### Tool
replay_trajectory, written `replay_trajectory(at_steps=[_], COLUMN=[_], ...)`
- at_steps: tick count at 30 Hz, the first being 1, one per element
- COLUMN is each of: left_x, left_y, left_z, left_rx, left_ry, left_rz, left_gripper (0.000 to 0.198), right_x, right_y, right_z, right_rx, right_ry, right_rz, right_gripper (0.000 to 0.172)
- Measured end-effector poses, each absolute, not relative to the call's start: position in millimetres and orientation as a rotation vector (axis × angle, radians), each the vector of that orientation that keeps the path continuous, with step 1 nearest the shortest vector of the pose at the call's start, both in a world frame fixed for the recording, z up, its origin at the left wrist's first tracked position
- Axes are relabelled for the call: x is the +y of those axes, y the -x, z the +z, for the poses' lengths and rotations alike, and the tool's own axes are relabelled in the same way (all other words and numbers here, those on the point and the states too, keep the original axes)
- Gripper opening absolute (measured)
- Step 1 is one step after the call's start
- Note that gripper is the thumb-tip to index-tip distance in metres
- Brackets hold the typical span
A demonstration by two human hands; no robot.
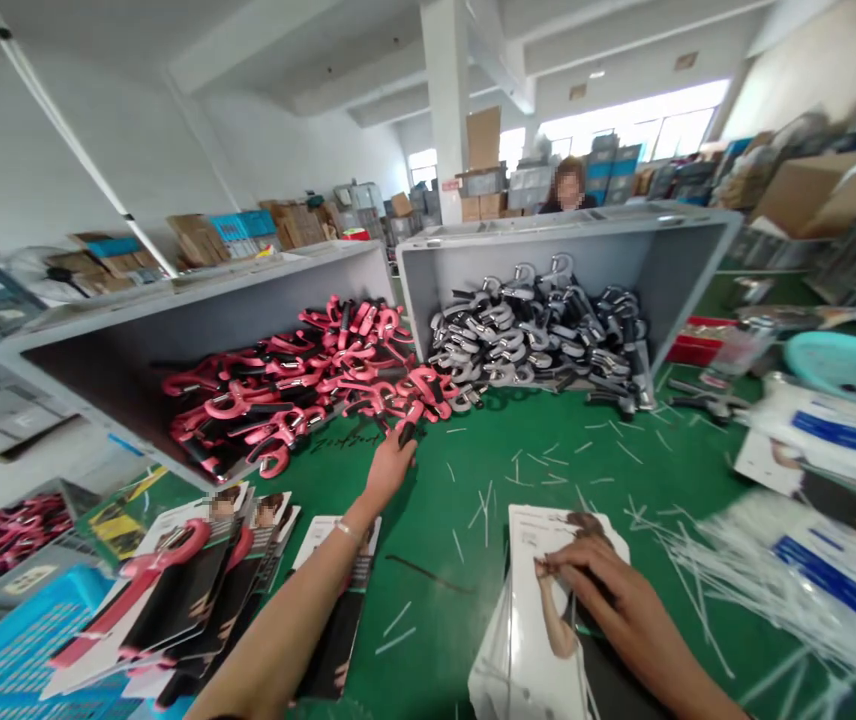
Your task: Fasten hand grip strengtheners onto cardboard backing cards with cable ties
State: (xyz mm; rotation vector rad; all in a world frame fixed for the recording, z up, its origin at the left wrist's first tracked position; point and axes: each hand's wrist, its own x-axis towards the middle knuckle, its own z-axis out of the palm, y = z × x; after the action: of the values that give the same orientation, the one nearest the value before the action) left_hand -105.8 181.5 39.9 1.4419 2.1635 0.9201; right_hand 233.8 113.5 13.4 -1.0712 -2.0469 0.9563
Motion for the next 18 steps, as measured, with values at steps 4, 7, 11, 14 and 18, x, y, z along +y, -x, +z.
replay_trajectory(at_steps=[4, 7, 11, 14, 18], left_x=[92, 38, 8, 15, 47], left_y=[35, -27, -54, -31, -6], left_z=[38, 51, 85, 103, 92], left_rx=[2.029, 1.898, 1.396, 1.283, 1.297], left_ry=[-1.605, -1.790, -1.988, -2.138, -2.240], left_rz=[0.890, 0.762, 0.642, 0.844, 0.941], left_gripper=[0.038, 0.050, 0.052, 0.037, 0.050], right_x=[102, 87, 71, 64, 56], right_y=[-218, -202, -213, -239, -250], right_z=[33, 54, 80, 95, 102], right_rx=[-1.783, -1.767, -1.634, -1.444, -1.250], right_ry=[1.179, 1.116, 1.213, 1.211, 1.060], right_rz=[1.187, 1.296, 1.282, 1.612, 1.892], right_gripper=[0.034, 0.036, 0.034, 0.039, 0.044])
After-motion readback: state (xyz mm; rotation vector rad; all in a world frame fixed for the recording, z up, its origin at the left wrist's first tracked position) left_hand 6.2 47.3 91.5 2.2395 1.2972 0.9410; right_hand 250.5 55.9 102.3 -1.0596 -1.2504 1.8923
